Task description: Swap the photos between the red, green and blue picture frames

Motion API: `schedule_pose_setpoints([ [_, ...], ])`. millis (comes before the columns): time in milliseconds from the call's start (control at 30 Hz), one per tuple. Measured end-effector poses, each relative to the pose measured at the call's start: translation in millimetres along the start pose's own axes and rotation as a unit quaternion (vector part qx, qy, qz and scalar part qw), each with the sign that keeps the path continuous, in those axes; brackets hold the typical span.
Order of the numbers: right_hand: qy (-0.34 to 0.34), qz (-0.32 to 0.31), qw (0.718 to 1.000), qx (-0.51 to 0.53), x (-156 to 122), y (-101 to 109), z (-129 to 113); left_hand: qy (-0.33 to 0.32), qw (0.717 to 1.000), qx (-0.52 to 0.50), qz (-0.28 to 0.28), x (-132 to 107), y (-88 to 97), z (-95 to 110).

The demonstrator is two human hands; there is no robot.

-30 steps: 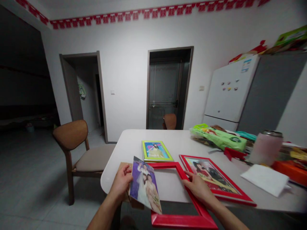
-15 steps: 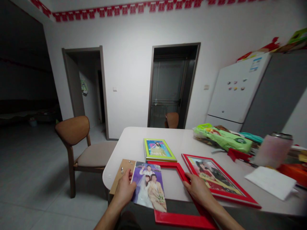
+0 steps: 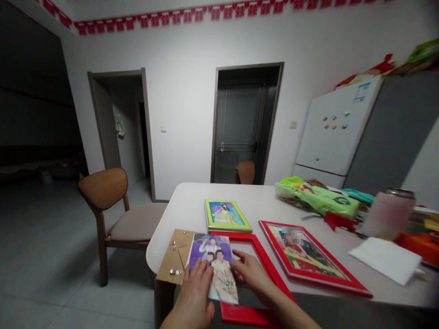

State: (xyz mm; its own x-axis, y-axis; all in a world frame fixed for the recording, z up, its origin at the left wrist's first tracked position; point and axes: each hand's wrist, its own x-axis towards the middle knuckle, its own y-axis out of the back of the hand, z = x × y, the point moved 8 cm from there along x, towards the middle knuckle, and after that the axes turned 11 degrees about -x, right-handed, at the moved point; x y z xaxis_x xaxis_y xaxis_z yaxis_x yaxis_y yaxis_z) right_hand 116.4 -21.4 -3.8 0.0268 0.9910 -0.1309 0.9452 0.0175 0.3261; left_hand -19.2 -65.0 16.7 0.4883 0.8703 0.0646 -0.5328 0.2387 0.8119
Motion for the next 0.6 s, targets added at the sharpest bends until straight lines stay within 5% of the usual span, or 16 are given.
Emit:
schedule_pose_setpoints([
  [100,0.007,-0.064,0.981,0.181,-2,-24,-17,-0.044,0.998,0.011,0.045,9,-2.1,2],
  [267,0.057,-0.029,0.959,0.277,-15,-13,-57,-0.136,0.971,-0.097,0.173,15,27.7,20],
  [367,0.026,0.025,0.962,0.271,-21,-1,-52,-0.137,0.908,-0.295,0.264,12,49.7,29],
  [433,-0.010,0.030,0.963,0.266,-21,1,-36,-0.093,0.848,-0.439,0.283,14,47.8,29],
  [533,-0.019,0.047,0.953,0.300,-17,11,-14,-0.046,0.766,-0.591,0.249,21,27.8,35],
  [600,0.008,0.086,0.943,0.320,-14,29,-7,-0.038,0.735,-0.643,0.210,26,15.8,36],
])
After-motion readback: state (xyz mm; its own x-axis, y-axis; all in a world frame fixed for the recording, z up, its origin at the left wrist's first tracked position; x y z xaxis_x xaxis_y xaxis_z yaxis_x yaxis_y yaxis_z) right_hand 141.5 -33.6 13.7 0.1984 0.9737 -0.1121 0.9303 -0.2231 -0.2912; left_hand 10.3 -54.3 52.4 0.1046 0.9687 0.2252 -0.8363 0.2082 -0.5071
